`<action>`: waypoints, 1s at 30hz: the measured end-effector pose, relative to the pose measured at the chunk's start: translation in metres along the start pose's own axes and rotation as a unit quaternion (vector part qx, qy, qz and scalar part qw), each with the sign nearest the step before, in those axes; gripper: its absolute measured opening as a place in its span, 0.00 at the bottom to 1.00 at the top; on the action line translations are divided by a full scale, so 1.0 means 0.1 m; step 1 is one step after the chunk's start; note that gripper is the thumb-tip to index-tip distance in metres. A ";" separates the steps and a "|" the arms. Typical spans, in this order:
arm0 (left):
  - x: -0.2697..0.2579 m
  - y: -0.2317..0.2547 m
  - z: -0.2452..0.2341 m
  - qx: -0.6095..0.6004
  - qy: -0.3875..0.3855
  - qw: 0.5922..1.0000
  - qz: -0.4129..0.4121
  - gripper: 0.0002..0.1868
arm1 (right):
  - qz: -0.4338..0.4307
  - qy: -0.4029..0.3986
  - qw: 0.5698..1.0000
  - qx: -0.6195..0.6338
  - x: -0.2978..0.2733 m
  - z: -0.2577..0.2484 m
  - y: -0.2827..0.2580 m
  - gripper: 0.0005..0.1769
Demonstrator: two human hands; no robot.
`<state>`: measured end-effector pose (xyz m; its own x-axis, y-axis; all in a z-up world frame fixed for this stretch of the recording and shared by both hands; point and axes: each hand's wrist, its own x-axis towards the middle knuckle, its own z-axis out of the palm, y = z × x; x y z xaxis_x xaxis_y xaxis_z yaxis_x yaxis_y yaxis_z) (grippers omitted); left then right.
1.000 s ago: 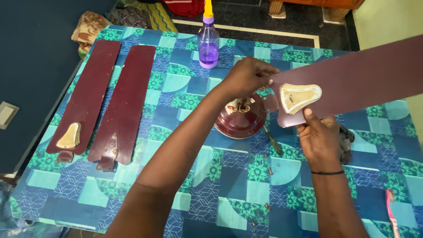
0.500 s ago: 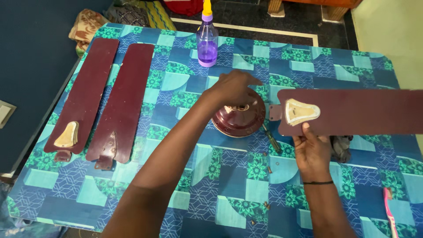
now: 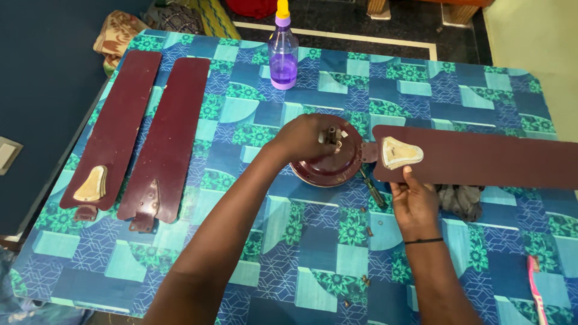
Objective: The person attaches maroon ceiling fan blades to a central motor housing on a table. They align each blade, insert screws, and tighten them with a screwdriver. A spray bottle and rag are present but not used during the assembly.
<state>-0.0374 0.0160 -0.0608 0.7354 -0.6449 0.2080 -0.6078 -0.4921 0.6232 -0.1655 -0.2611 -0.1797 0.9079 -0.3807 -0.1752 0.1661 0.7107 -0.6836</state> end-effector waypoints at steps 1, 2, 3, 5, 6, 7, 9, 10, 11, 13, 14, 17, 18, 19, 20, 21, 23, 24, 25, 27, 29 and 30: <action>-0.02 0.03 -0.01 -0.002 0.009 1.000 -0.005 0.28 | 0.000 0.005 1.000 0.004 0.01 -0.01 0.02 0.22; -0.04 0.05 -0.01 -0.005 0.017 1.000 -0.011 0.28 | 0.000 0.010 1.000 0.009 0.02 -0.01 0.03 0.22; -0.05 0.09 -0.01 0.000 0.021 1.000 -0.020 0.28 | 0.000 0.007 1.000 0.012 0.03 -0.01 0.04 0.23; -0.06 0.15 -0.02 0.009 0.030 0.999 -0.037 0.27 | -0.001 0.001 1.000 0.020 0.03 -0.01 0.05 0.23; -0.07 0.17 -0.03 0.012 0.030 0.999 -0.043 0.27 | -0.002 0.002 1.000 0.021 0.03 -0.01 0.05 0.23; -0.08 0.19 -0.03 0.015 0.031 0.998 -0.048 0.27 | -0.003 0.002 1.000 0.022 0.03 0.00 0.06 0.23; -0.08 0.23 -0.04 0.019 0.032 0.998 -0.058 0.27 | -0.003 0.007 1.000 0.025 0.02 0.00 0.07 0.24; -0.08 0.24 -0.04 0.020 0.032 0.997 -0.062 0.27 | -0.002 0.012 1.000 0.026 0.02 0.00 0.08 0.24; -0.08 0.25 -0.04 0.022 0.032 0.997 -0.065 0.27 | -0.001 0.017 0.999 0.028 0.02 0.00 0.10 0.24; -0.10 0.25 -0.06 0.038 0.025 0.997 -0.065 0.32 | -0.007 0.001 0.999 0.033 0.00 -0.02 0.12 0.25; -0.11 0.24 -0.06 0.047 0.022 0.997 -0.064 0.35 | -0.010 -0.007 0.999 0.036 -0.01 -0.03 0.12 0.25; -0.12 0.22 -0.04 0.057 0.028 0.996 -0.057 0.41 | -0.015 0.006 0.999 0.033 0.01 -0.04 0.14 0.24; -0.12 0.21 -0.02 0.066 0.024 0.995 -0.068 0.41 | -0.013 0.007 0.999 0.033 0.00 -0.04 0.14 0.24; -0.12 0.20 -0.01 0.075 0.019 0.994 -0.078 0.41 | -0.011 0.007 0.999 0.033 0.00 -0.04 0.15 0.24; -0.12 0.19 0.00 0.084 0.015 0.992 -0.089 0.41 | -0.009 0.008 0.999 0.032 0.00 -0.04 0.15 0.24; -0.12 0.18 0.02 0.091 0.019 0.992 -0.086 0.41 | -0.006 0.013 0.999 0.033 0.00 -0.03 0.15 0.24; -0.13 0.15 0.06 0.105 0.026 0.991 -0.081 0.40 | 0.002 0.023 0.999 0.035 0.00 -0.02 0.15 0.24; -0.13 0.14 0.07 0.112 0.030 0.990 -0.076 0.39 | 0.002 0.030 0.999 0.033 0.01 -0.02 0.15 0.24; -0.13 0.13 0.08 0.119 0.034 0.990 -0.071 0.38 | 0.002 0.036 0.999 0.031 0.01 -0.01 0.15 0.24; -0.14 0.11 0.09 0.124 0.036 0.989 -0.066 0.38 | 0.005 0.041 0.999 0.033 0.02 0.00 0.15 0.24; -0.15 0.10 0.09 0.119 0.033 0.990 -0.068 0.37 | 0.012 0.037 0.998 0.041 0.04 0.01 0.15 0.23; -0.15 0.09 0.09 0.116 0.038 0.991 -0.063 0.38 | 0.015 0.037 0.998 0.043 0.05 0.01 0.15 0.23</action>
<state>-0.0564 0.0154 -0.0652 0.8251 -0.5280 0.2008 -0.5553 -0.6925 0.4606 -0.1581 -0.2518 -0.1904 0.8826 -0.3987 -0.2491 0.1740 0.7693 -0.6148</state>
